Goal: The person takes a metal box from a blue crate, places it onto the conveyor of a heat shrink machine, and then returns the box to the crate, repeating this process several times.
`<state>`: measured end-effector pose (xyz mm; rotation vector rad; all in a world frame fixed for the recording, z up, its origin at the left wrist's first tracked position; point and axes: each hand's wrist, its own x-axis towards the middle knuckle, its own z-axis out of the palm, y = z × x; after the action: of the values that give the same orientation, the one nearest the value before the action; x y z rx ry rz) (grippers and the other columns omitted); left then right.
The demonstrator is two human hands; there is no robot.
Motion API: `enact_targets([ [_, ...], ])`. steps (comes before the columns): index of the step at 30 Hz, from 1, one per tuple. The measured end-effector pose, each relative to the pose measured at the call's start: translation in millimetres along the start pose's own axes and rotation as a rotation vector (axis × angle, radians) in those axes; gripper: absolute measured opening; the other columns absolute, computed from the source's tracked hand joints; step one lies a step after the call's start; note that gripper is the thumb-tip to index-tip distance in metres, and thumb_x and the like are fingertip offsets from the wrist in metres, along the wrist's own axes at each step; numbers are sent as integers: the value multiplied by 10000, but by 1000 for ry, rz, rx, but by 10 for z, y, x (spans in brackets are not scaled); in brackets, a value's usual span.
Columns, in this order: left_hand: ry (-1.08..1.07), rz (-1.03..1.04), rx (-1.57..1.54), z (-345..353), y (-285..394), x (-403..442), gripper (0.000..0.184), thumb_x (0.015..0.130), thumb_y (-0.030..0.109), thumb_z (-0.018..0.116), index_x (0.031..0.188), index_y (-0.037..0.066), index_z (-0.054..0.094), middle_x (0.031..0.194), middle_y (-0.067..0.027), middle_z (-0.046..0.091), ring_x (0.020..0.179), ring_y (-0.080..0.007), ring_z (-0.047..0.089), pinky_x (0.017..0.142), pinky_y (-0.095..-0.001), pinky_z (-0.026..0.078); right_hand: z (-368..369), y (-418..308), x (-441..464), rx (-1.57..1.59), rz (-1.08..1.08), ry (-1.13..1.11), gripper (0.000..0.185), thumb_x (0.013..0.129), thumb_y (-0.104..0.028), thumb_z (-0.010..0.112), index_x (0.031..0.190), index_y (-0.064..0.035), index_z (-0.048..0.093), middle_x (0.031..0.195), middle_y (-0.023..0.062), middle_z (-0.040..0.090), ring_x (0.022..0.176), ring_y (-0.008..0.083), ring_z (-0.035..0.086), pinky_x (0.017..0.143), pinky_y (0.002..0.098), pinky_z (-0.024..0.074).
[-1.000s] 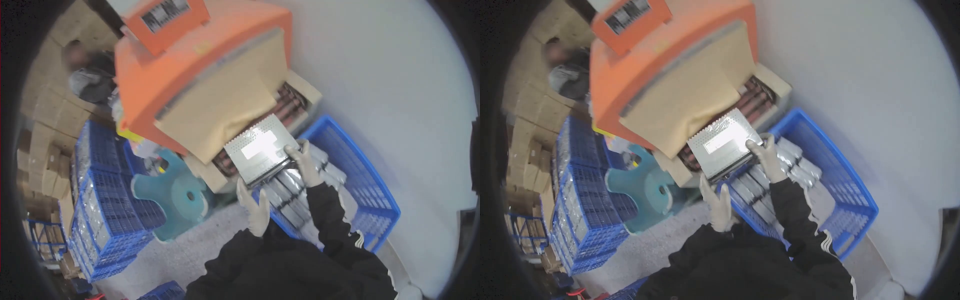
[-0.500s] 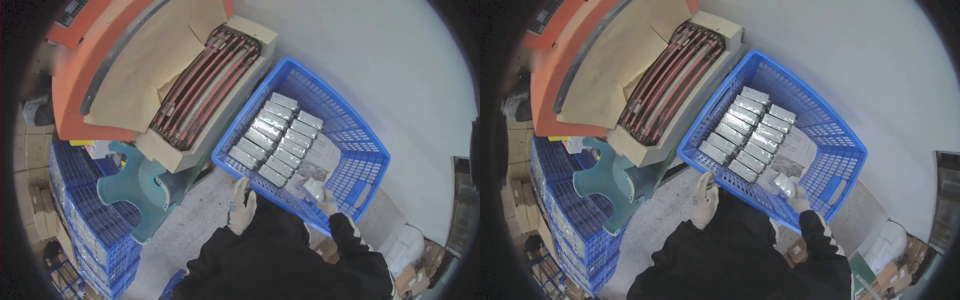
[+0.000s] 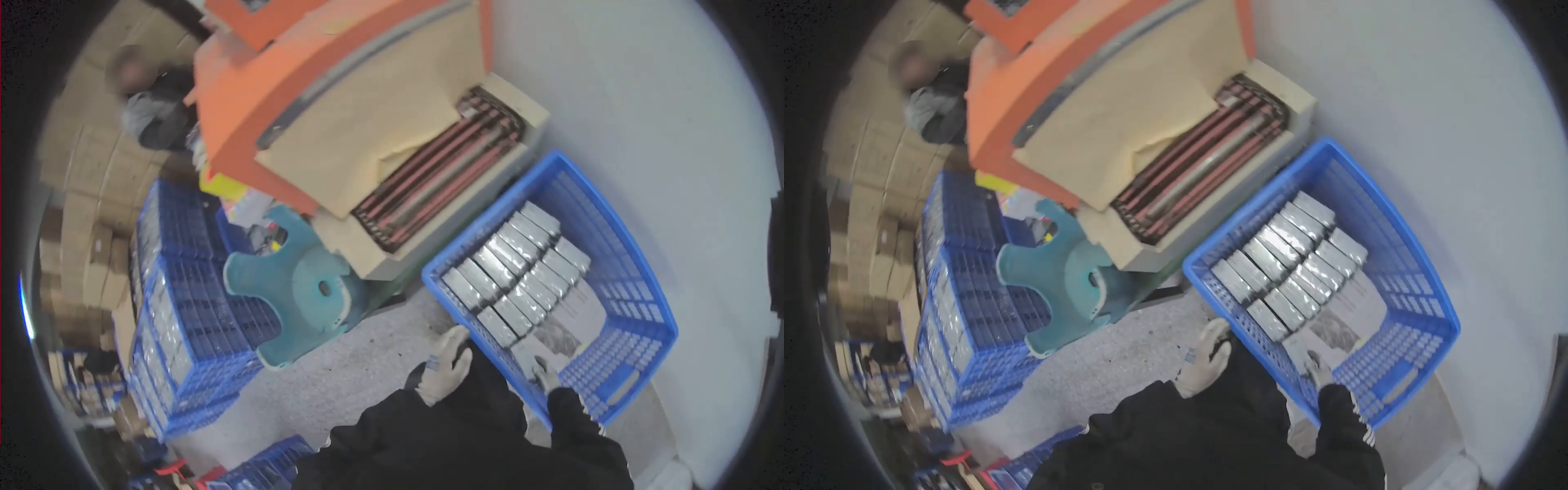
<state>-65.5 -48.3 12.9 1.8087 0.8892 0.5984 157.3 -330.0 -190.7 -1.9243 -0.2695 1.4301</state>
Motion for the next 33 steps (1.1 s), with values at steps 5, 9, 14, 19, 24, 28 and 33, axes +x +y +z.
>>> enact_targets([
  [5, -55, -50, 72, -49, 83, -70, 369, 962, 128, 528, 1303, -10, 550, 1329, -176, 538, 1247, -289, 515, 1120, -404, 384, 7, 275, 335, -312, 43, 93, 951, 692, -241, 798, 1481, -164, 272, 1318, 201, 529, 1036, 307, 604, 882, 388, 494],
  [9, -34, -106, 133, -38, 21, -152, 358, 970, 171, 504, 1285, 11, 565, 1338, -171, 534, 1237, -294, 504, 1104, -420, 369, -19, -278, 635, -528, 10, -135, 727, 701, -248, 897, 1290, -103, 498, 1143, 135, 642, 1054, 252, 637, 943, 381, 514],
  [14, -14, -81, 114, -67, -24, -81, 369, 986, 200, 470, 1287, 1, 550, 1322, -178, 542, 1216, -303, 519, 1087, -432, 384, 67, -610, 185, 366, 204, -624, 409, 923, -201, 677, 1293, -91, 544, 1189, 155, 622, 1057, 317, 632, 889, 452, 546],
  [19, -1, -55, 74, -19, 66, 15, 356, 951, 154, 493, 1258, -13, 563, 1267, -175, 570, 1150, -291, 560, 1031, -404, 447, 21, -25, 853, -325, 40, -303, 348, 961, -273, 588, 1233, -57, 577, 1190, 163, 621, 1095, 323, 616, 919, 468, 531],
  [24, 61, 65, 209, -193, 470, 459, 385, 973, 190, 499, 1305, 1, 548, 1300, -177, 569, 1211, -306, 547, 1062, -418, 428, 117, -1278, 923, -1210, 134, -12, 461, 853, -345, 505, 1252, -146, 619, 1238, 149, 632, 1154, 351, 592, 978, 434, 492],
  [28, 182, -249, 92, -598, 830, 1065, 538, 976, 184, 459, 1462, -13, 338, 1290, -219, 475, 1060, -260, 499, 979, -393, 417, 362, -3880, -119, -770, -481, -99, 426, 990, -451, 422, 1201, -107, 561, 1244, 154, 584, 1177, 302, 538, 1054, 426, 402],
  [33, 555, -273, -111, -883, 1014, 1826, 603, 969, 149, 451, 1478, -89, 230, 909, -100, 416, 826, -183, 415, 918, -361, 356, 1010, -5315, 475, -367, -978, 198, 669, 970, -394, 516, 1470, 21, 359, 1486, 241, 412, 1390, 347, 380, 1159, 463, 283],
])
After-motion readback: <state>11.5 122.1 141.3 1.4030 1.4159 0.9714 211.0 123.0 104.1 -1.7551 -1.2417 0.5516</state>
